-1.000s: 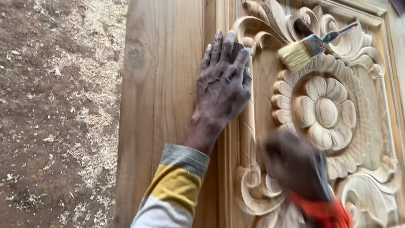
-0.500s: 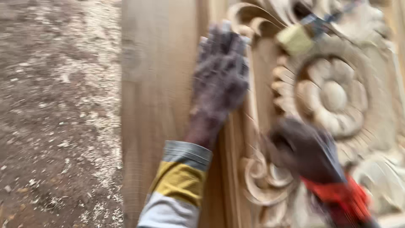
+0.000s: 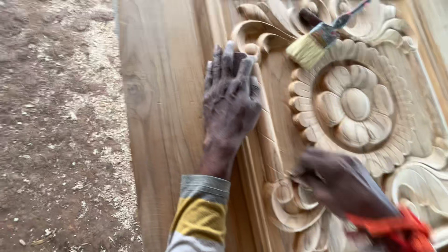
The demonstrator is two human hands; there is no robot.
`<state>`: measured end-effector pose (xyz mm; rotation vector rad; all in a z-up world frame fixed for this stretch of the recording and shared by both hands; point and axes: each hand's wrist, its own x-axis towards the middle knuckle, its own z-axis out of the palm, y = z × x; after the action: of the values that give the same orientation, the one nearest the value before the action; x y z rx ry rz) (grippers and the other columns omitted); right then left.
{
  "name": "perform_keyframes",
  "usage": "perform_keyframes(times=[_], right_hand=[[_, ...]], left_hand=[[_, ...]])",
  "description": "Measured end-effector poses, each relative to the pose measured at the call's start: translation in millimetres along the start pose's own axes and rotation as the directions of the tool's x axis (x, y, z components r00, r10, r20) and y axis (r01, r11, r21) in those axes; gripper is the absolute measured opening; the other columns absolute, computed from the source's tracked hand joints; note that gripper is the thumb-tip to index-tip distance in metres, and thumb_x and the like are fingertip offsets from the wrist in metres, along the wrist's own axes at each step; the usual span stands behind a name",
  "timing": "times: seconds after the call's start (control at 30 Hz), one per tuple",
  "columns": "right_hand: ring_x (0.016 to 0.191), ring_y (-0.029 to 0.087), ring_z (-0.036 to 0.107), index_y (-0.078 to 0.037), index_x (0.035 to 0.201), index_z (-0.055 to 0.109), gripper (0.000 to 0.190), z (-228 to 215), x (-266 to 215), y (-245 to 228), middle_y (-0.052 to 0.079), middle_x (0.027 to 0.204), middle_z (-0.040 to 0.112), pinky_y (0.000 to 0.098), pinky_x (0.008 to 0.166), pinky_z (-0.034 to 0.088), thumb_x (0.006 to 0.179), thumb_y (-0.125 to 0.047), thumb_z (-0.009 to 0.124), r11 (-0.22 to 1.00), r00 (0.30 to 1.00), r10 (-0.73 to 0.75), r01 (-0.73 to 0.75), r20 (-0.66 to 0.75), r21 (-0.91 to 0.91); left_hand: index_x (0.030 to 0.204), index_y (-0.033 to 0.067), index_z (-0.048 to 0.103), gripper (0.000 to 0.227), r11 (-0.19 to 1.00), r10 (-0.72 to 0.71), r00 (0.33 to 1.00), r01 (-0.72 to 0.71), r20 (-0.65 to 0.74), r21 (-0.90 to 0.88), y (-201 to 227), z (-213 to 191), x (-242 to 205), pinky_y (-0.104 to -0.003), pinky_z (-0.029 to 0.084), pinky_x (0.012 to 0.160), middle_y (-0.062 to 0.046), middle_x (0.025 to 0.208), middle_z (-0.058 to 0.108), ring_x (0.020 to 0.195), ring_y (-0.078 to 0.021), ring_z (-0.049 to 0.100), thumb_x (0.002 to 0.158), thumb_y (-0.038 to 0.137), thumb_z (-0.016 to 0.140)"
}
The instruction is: The person sands the intricate details of a floral wood carving by hand and using a small piece of sandpaper.
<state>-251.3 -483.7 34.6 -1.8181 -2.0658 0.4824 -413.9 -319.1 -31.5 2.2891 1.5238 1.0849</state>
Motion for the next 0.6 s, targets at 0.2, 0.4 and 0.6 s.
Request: perform_keyframes(times=[0.2, 0.4, 0.6], right_hand=[[0.063, 0.027, 0.069, -0.009, 0.081, 0.073, 0.014, 8, 15, 11, 0.009, 0.073, 0.069, 0.0391, 0.058, 0.053, 0.074, -0.018, 0.081, 0.999, 0.997, 0.036, -0.033, -0.070, 0.037], [0.066, 0.031, 0.066, -0.008, 0.080, 0.071, 0.013, 15, 7, 11, 0.011, 0.073, 0.064, 0.0410, 0.059, 0.052, 0.072, -0.014, 0.079, 1.000, 1.000, -0.022, 0.022, -0.009, 0.006], [0.071, 0.032, 0.067, -0.009, 0.083, 0.069, 0.011, 9, -5, 11, 0.011, 0.079, 0.066, 0.0416, 0.061, 0.052, 0.073, -0.010, 0.074, 0.994, 0.993, -0.101, 0.103, -0.066, 0.025]], left_hand=[[0.148, 0.0085, 0.055, 0.048, 0.994, 0.089, 0.996, -0.089, 0.003, 0.071, -1, 5, -3, -0.051, 0.020, 0.126, -0.020, 0.165, 0.030, 0.154, -0.0362, 0.027, 0.105, 0.028, 0.044], [0.140, 0.0165, 0.059, 0.044, 1.000, -0.014, 0.999, 0.013, 0.044, 0.019, -9, 1, 0, -0.050, 0.018, 0.125, -0.019, 0.164, 0.028, 0.154, -0.0355, 0.023, 0.100, 0.030, 0.046], [0.141, 0.0121, 0.059, 0.044, 0.999, 0.034, 0.999, -0.034, -0.006, -0.011, 2, -4, 1, -0.049, 0.021, 0.128, -0.017, 0.163, 0.036, 0.154, -0.0361, 0.027, 0.101, 0.026, 0.046]])
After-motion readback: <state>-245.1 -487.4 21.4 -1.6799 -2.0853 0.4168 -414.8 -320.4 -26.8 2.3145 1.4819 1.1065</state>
